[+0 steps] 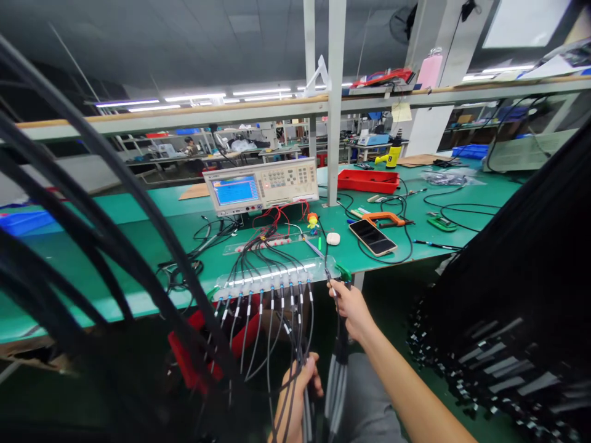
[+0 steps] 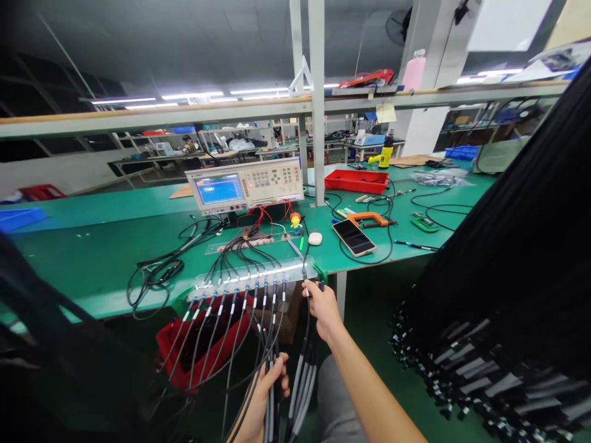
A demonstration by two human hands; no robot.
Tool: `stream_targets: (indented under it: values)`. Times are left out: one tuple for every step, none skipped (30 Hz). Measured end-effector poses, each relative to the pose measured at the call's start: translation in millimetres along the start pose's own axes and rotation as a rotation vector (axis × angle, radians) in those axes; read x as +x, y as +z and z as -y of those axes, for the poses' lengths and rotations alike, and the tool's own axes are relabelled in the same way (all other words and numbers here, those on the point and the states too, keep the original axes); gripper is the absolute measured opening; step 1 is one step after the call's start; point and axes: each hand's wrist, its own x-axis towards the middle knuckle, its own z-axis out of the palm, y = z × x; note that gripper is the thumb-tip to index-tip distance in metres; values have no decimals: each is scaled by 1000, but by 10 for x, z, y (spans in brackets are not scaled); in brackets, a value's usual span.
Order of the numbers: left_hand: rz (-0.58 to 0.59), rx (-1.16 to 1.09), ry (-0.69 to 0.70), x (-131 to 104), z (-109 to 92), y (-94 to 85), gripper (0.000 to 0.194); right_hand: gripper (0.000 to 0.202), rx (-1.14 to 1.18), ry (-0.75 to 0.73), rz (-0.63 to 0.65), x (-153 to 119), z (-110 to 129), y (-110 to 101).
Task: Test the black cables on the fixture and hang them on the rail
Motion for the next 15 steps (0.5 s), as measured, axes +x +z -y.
stream_targets:
  values:
    - [13,-5,-5,-6,3,-13,48,41,8,7,17,-7,4,-10]
    - [28,-10,-12,-9,8,-31,47,45,17,8,29,-11,4,-18]
    - [42,-13,-18,-10,14,-54,45,48,24,12,35,-9,1,-23]
    - [54,-11,-19,-8,21,-78,43,50,28,19,36,-4,-5,-26]
    - [62,-5,-11,-4,28,-102,42,51,30,28,35,4,-11,-27]
    - [63,6,6,1,36,-123,40,51,32,39,32,15,-17,-27]
    - [58,18,27,6,42,-139,39,51,33,50,30,25,-22,-25]
    - [45,30,46,12,48,-149,40,51,32,60,26,36,-25,-23]
    - [31,41,60,17,52,-153,42,51,30,68,24,45,-26,-22]
    - [12,50,68,21,55,-151,43,50,28,75,24,53,-24,-20]
    - [-10,57,72,24,57,-144,44,50,24,81,22,59,-19,-18]
    - [-32,61,71,26,57,-134,44,50,19,88,23,65,-14,-17]
    - [-51,63,66,26,55,-123,45,50,16,93,26,70,-8,-15]
    - [-69,62,51,24,51,-112,46,51,12,98,32,75,-3,-13]
    - [-83,58,36,20,44,-103,46,51,8,103,37,80,0,-12]
